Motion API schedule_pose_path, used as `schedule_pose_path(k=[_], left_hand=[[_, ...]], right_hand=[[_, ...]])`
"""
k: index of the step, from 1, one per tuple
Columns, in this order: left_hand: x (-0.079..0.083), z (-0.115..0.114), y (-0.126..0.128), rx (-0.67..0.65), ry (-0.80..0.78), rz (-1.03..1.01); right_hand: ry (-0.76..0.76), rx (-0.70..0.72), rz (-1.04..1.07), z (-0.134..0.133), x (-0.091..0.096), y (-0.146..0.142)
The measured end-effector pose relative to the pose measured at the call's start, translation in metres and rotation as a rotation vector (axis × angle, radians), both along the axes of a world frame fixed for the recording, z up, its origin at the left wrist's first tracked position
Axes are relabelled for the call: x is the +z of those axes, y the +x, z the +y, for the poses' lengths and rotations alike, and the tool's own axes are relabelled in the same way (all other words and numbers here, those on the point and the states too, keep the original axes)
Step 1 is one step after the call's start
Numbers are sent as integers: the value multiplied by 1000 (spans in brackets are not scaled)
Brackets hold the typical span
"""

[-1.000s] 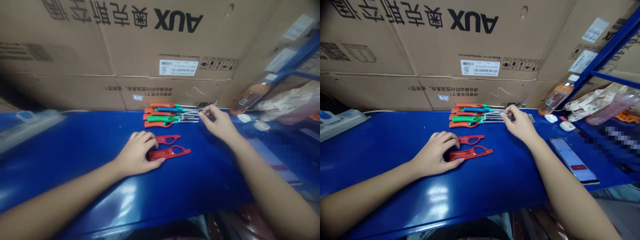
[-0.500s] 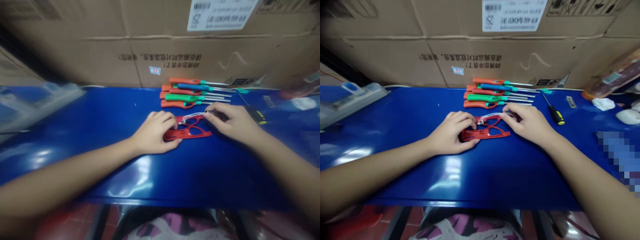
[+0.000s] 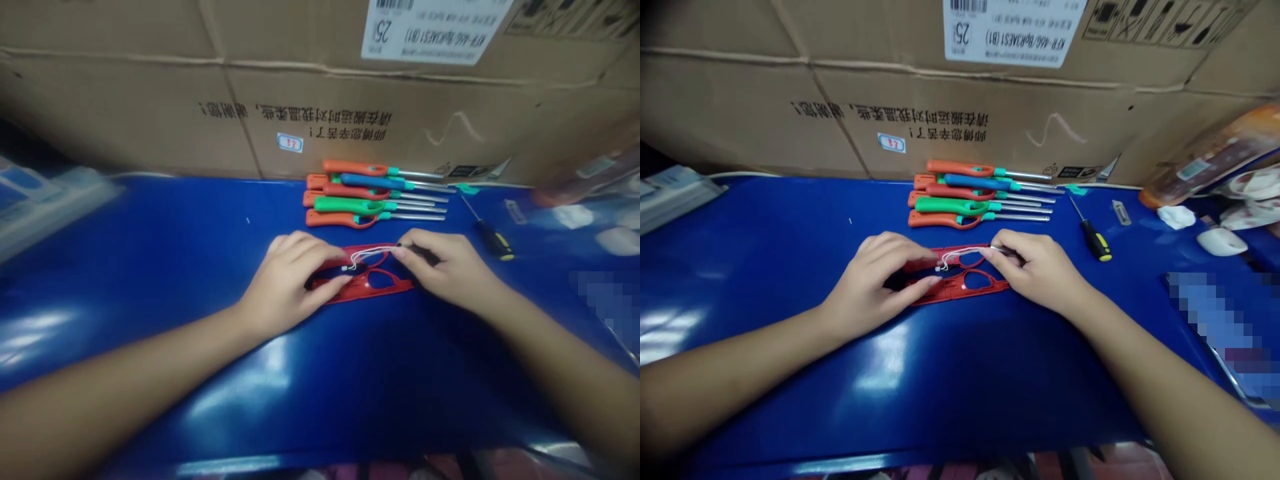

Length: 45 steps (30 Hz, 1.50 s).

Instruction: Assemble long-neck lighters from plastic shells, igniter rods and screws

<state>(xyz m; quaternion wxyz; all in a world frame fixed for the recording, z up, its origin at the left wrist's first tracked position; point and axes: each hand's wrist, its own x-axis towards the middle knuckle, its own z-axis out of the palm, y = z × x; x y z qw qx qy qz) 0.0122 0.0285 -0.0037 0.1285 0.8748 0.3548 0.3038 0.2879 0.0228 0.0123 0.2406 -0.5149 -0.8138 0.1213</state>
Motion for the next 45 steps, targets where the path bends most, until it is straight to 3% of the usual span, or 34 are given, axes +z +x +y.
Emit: schedule_pose_path(k=[10,19,32,39,45], left_hand=[[0,-1,0,-67,128,31],[1,-2,-1,-67,181,-27],[-1,4,3,-28,18,-123],[0,-4,4,-109,24,-113],[-2,-13,11,-172,-74,-57]], right_hand=[[-89,31,41,-6,5,-5],[-125,139,-63,-8,9,4],[-91,370,-90,-11,17,6],[5,358,-148,-12,20,8],[10,330,-193,-12,25,12]])
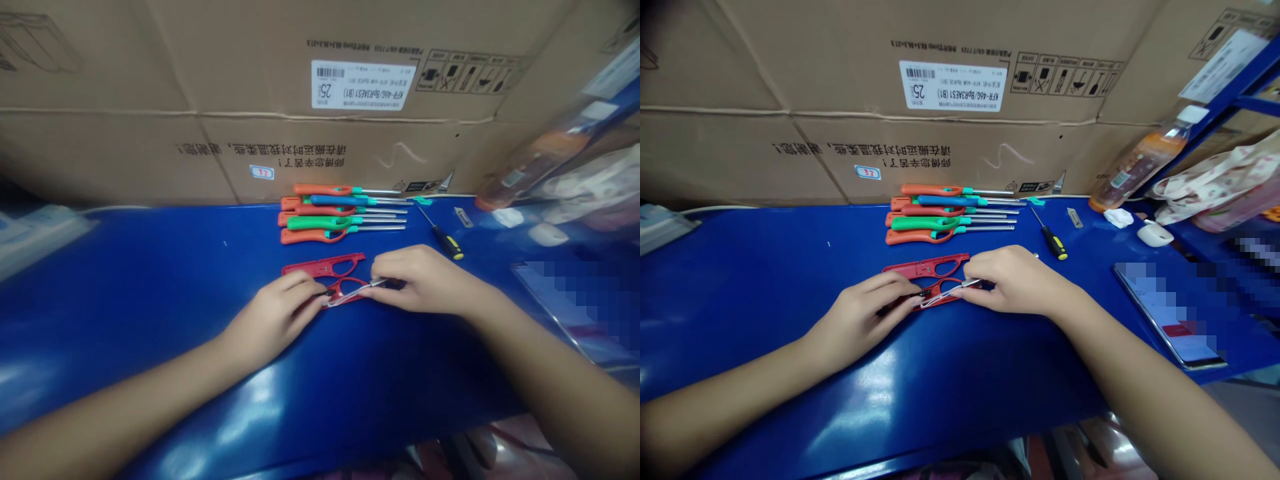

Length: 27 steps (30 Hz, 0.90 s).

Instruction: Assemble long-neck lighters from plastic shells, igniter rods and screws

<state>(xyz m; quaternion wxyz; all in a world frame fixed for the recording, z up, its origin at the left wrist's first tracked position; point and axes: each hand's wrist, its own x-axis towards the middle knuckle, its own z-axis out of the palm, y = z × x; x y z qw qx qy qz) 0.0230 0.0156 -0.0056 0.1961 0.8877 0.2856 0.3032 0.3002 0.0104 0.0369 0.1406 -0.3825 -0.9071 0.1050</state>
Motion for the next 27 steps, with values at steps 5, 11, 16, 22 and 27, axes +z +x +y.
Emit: schedule_pose_path(k=[5,11,16,22,27], left_hand=[[-3,1,1,-3,-40,9],[-5,8,-3,44,10,22],[-7,10,-5,95,23,4],[-9,11,-7,80,17,-7],[-9,12,-5,99,27,-4]], right_hand=[[-21,2,-8,-2,0,-5],[-54,-27,-23,0,-5,-6],[-86,-51,15,-1,-4,-7],[-144,-16,-7,-3,-1,-7],[-186,-10,-17,-2,1,-4]])
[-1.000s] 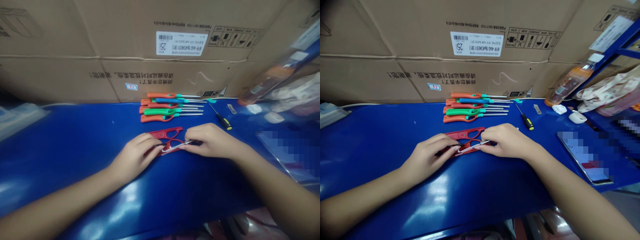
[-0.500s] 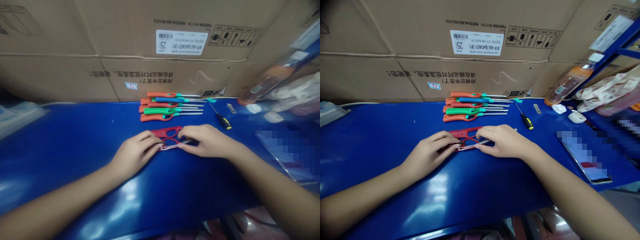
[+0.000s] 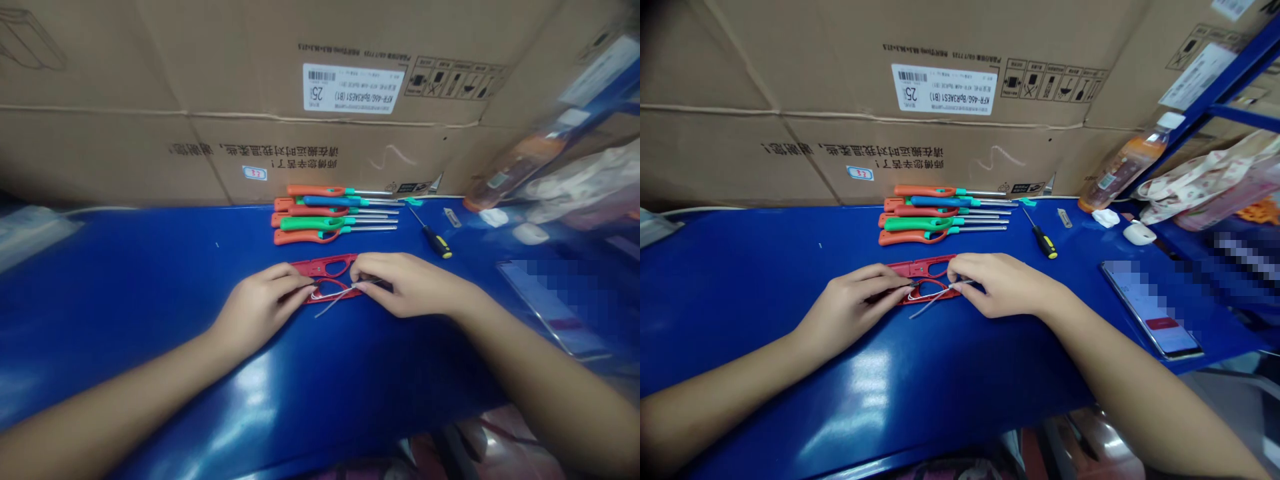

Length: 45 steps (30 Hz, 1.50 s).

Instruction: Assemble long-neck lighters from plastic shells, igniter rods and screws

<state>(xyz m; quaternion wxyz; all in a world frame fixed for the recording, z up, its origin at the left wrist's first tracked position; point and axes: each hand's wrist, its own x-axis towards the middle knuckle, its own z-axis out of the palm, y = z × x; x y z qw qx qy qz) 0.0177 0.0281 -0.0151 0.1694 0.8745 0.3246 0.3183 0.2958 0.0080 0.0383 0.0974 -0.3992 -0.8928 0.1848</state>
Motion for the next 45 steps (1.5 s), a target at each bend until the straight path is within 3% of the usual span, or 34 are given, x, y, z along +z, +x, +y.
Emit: schedule_pose_path(k=[26,45], left_hand=[[3,-2,1,-8,24,42],[3,-2,1,3,30,44]], right_hand=[[-112,21,69,6,2,5],[-60,42,109,6,0,9]])
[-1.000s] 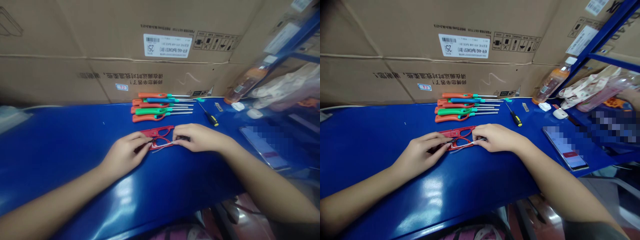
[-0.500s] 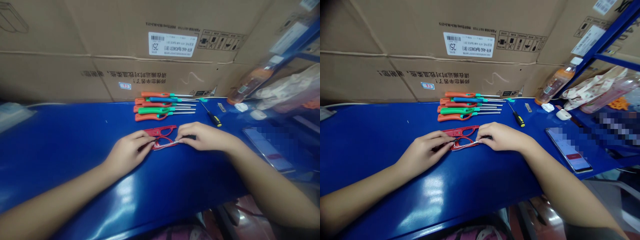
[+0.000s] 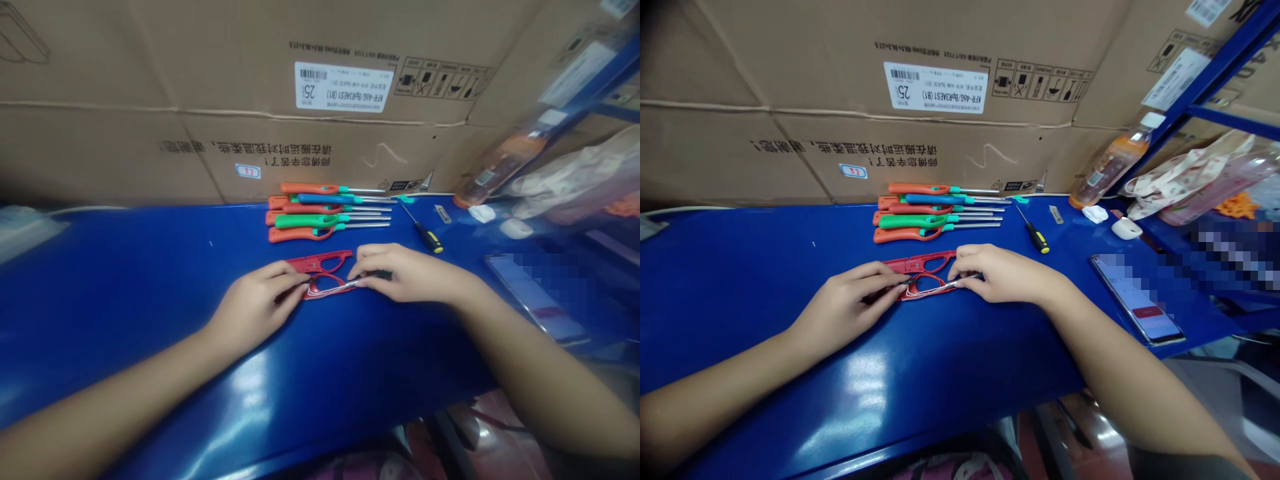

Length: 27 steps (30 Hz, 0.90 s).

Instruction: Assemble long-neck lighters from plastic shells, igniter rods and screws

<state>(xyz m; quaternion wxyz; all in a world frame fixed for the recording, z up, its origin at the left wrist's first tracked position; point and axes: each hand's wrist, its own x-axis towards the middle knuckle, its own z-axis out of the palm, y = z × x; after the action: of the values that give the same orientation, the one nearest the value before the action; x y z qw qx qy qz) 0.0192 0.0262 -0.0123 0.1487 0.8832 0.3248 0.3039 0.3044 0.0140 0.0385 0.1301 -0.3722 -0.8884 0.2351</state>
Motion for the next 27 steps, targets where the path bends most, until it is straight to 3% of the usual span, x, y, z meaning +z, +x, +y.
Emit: schedule_pose_path(k=[16,22,27], left_hand=[[0,0,-1,14,-23,13],[0,1,-1,-8,-26,22],[-1,3,0,-26,-57,12]], right_hand=[[102,-14,-130,1,-2,0],[-41,-99,35,3,-2,-8],[-269,-293,44,7,-9,-17]])
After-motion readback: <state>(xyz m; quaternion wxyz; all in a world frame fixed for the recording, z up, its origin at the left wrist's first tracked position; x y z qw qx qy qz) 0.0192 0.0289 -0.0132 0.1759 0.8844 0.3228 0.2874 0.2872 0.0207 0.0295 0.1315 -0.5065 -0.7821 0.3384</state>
